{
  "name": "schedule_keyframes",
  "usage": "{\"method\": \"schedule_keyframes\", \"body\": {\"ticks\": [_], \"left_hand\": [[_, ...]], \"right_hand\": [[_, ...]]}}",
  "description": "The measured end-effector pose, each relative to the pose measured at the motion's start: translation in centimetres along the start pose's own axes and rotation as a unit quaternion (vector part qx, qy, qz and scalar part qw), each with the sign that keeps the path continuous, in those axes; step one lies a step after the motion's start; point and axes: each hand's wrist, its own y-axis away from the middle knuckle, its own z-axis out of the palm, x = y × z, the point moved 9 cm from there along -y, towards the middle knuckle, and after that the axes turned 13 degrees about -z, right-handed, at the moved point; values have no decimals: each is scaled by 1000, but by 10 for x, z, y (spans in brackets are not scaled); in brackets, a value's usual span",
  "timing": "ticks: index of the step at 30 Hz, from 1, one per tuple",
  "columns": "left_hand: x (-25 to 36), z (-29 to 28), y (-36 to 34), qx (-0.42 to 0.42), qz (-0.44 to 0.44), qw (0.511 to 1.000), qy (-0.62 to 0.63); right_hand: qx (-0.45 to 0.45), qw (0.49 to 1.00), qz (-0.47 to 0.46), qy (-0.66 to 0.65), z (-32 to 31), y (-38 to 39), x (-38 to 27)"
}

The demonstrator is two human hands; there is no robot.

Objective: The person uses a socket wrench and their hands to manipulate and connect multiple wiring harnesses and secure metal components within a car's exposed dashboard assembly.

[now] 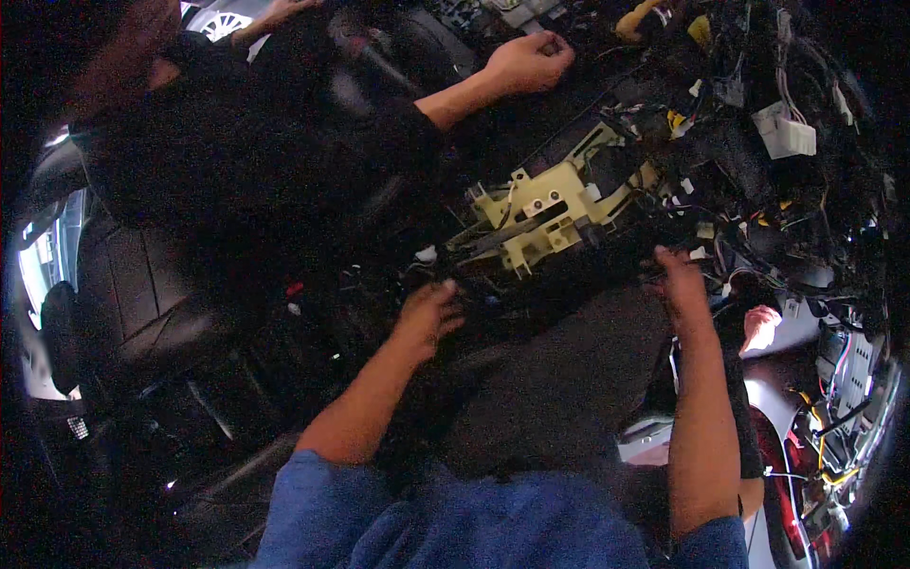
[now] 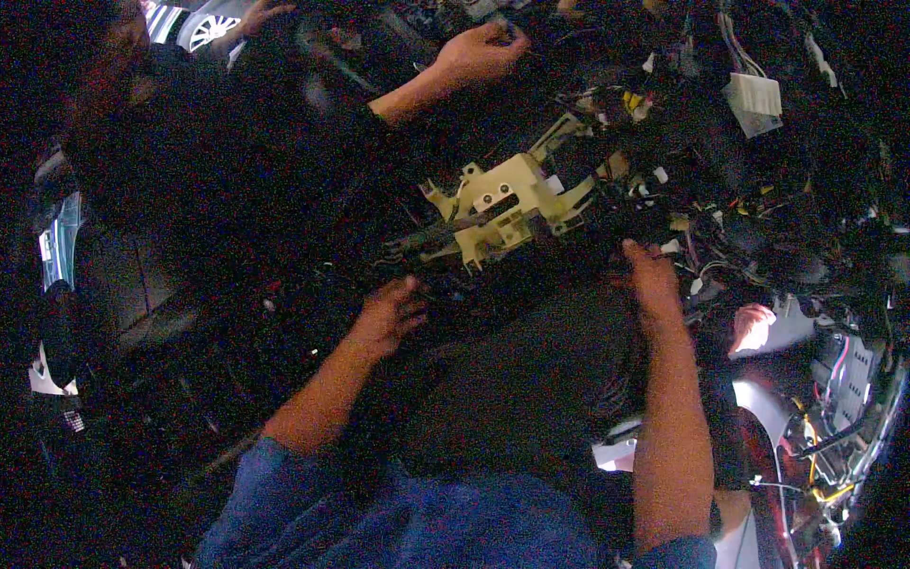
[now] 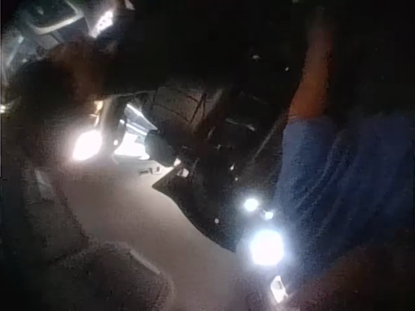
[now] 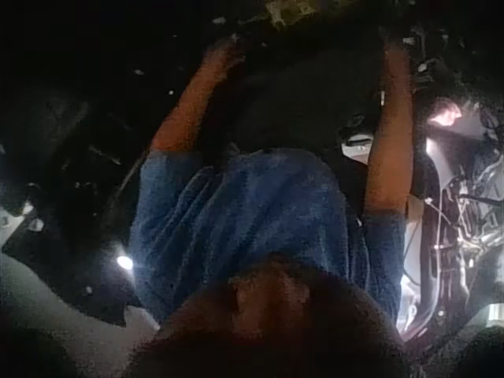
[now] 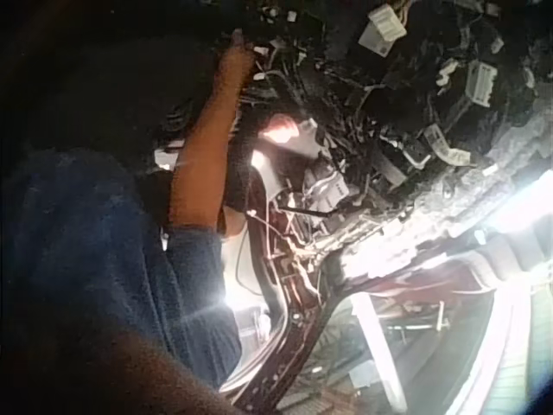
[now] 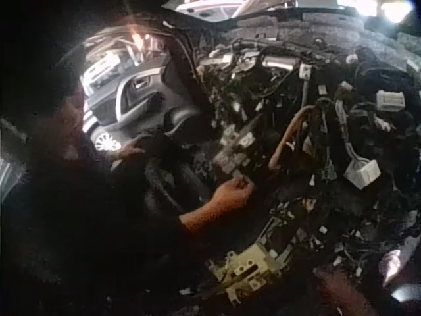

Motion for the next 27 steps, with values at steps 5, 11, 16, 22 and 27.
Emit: {"method": "schedule_keyframes", "body": {"ticks": [5,11,16,22,27], "left_hand": [[66,-18,6,-222,65,950,210],[99,-15,31,-238,161,934,212],[76,19,26,-222,162,956,103],[63,43,-4,-210,168,960,-77],[61,65,-12,-155,201,881,-399]], "right_hand": [[-80,974,33,-209,24,22,-42],[-119,929,19,-351,43,21,-64],[-154,911,-19,-382,49,26,-78],[-206,897,-30,-390,48,28,-78],[-184,903,-48,-386,43,33,-81]]}}
